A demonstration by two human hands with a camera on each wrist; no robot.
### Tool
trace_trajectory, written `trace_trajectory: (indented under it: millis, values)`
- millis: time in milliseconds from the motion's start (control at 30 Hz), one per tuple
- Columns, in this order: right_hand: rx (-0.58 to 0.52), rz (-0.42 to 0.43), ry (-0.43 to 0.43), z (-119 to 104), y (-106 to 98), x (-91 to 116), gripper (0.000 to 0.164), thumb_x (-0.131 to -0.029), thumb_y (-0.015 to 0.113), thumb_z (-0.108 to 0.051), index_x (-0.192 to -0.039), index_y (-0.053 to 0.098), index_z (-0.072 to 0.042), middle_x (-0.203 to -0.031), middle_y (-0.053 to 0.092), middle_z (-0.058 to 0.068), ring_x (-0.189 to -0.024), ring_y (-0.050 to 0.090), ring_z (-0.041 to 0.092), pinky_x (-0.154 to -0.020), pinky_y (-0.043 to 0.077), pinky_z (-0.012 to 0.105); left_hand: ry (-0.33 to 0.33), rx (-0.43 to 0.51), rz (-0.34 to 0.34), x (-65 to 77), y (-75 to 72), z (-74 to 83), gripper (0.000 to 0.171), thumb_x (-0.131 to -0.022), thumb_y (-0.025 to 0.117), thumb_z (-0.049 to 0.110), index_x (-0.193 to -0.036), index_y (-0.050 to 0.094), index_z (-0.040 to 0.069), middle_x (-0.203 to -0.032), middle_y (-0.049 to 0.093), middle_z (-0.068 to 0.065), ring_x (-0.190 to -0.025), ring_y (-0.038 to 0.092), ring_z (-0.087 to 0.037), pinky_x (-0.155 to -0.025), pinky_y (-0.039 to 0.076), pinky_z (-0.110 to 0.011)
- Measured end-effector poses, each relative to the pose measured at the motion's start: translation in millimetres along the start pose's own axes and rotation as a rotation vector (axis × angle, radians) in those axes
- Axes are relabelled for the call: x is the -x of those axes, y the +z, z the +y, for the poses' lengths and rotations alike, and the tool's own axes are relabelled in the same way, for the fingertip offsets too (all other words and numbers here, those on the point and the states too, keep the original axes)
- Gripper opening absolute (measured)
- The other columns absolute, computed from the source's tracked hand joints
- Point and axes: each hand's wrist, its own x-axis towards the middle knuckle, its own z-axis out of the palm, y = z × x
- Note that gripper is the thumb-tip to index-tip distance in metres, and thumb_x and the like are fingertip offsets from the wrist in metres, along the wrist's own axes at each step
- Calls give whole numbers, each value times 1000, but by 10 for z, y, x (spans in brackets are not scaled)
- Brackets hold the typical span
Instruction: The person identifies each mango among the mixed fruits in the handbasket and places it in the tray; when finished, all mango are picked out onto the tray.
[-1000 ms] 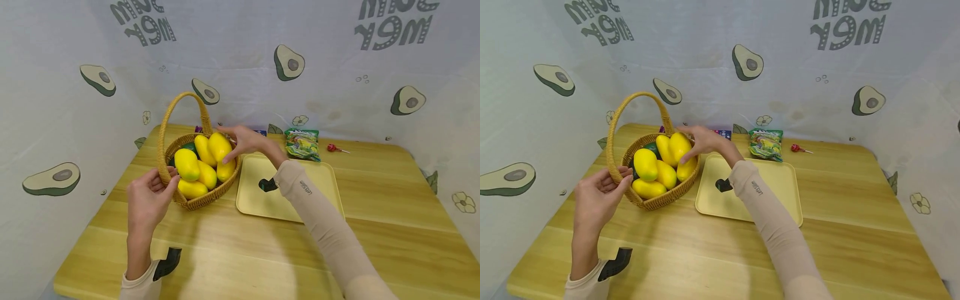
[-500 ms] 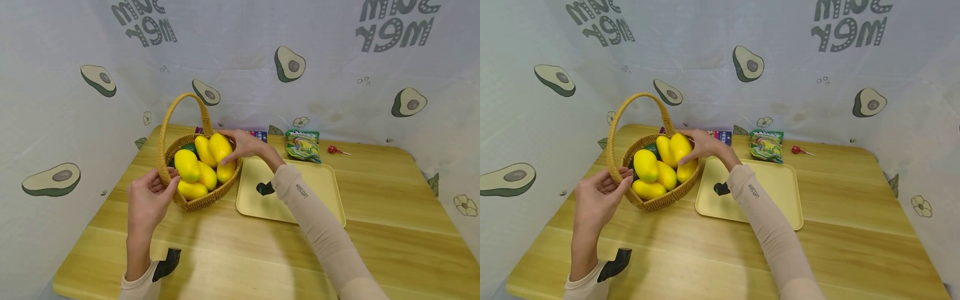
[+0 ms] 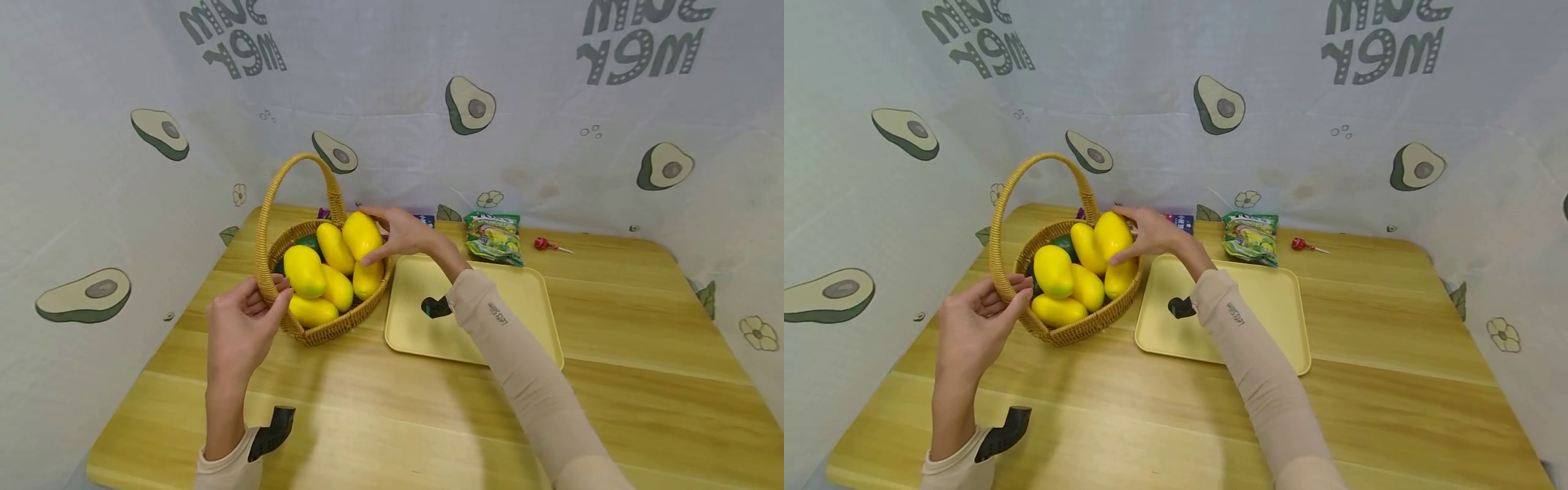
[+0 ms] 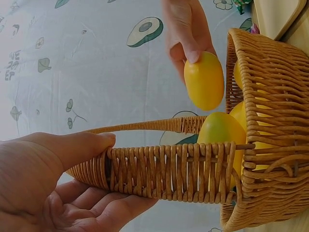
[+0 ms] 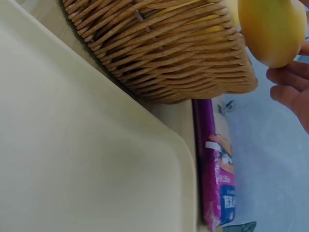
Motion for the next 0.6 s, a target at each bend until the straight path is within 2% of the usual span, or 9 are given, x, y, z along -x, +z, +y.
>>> trace_trajectory:
  millis: [167,333,400,467,600]
  values:
    - [-38,28,-42,-13,-104,131,109,-84,96,-24,-169,30,-3,-173,36,16,-159,36,33,-129,36,51,-2,-3,0,-1,6,-3,22,-98,80,5,-118,79,-3,-112,80,-20,-91,71,10,-81,59,-11]
    - [-89,56,-53,-31,-218,331,112,-82,98,-27,-169,31,-2,-172,37,17,-155,41,36,-126,40,52,2,-4,-1,1,12,-2,22,-98,80,6,-118,79,-4,-112,80,-20,-98,77,-6,-81,59,-11]
    - [-93,66,-48,-38,-261,419,113,-82,98,-29,-170,31,-5,-172,38,15,-154,42,37,-123,44,53,4,-3,-1,3,12,-2,22,-98,80,6,-118,79,-4,-112,80,-20,-98,78,-8,-81,59,-11]
    - [-81,78,-43,-30,-294,497,113,-81,99,-32,-170,32,-9,-171,40,13,-150,47,37,-118,50,53,5,1,0,5,11,-3,22,-98,81,7,-118,79,-3,-112,80,-20,-97,77,-5,-81,59,-11]
    - [-97,95,-47,13,-328,640,112,-81,98,-25,-171,33,-16,-169,43,9,-142,55,36,-109,57,53,8,4,7,9,9,-5,23,-98,81,7,-118,79,-3,-112,80,-20,-96,75,0,-81,59,-10]
